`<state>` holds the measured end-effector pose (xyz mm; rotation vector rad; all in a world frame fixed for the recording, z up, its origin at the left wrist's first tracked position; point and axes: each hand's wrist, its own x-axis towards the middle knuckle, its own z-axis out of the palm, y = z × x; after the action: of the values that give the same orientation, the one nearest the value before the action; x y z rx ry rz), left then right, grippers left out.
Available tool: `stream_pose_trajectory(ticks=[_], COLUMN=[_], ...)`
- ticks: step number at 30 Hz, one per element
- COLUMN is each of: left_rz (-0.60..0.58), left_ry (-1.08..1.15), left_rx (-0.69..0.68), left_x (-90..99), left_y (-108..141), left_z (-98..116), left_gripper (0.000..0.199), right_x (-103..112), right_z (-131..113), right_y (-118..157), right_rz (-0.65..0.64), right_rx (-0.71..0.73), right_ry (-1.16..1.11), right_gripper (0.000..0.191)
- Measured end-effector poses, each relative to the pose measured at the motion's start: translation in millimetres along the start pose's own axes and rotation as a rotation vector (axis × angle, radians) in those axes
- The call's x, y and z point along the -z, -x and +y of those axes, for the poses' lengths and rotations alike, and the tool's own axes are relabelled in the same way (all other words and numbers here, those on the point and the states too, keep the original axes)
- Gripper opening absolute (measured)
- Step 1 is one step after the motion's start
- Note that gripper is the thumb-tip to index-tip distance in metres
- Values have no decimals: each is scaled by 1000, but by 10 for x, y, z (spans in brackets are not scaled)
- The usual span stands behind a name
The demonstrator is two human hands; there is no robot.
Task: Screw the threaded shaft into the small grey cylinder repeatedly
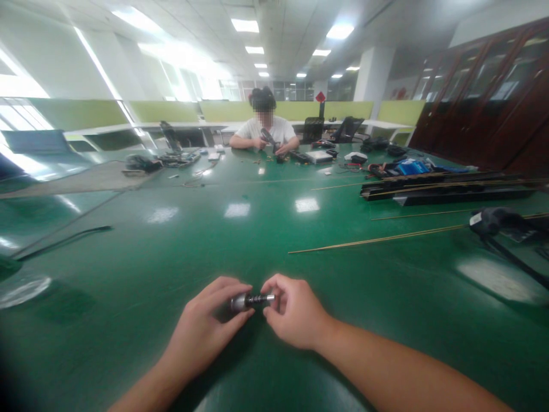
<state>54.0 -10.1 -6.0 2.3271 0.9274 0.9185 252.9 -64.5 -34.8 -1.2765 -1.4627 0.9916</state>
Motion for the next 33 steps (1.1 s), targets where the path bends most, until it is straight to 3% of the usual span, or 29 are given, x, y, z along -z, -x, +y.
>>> stream_pose_trajectory(ticks=[9, 18, 33], left_rz=[-18, -48, -30], left_ry=[23, 56, 12], left_rx=[-31, -30, -23], left_x=[-17, -2, 18], left_y=[-5, -18, -21], left_z=[24, 69, 43], left_gripper=[28, 20, 18], right_x=[21, 25, 40], right_z=[-42, -60, -118], right_y=[-21, -24, -36], right_rz=[62, 43, 37], right_rx=[114, 188, 136], right_ry=[158, 155, 88], right_gripper=[24, 18, 17])
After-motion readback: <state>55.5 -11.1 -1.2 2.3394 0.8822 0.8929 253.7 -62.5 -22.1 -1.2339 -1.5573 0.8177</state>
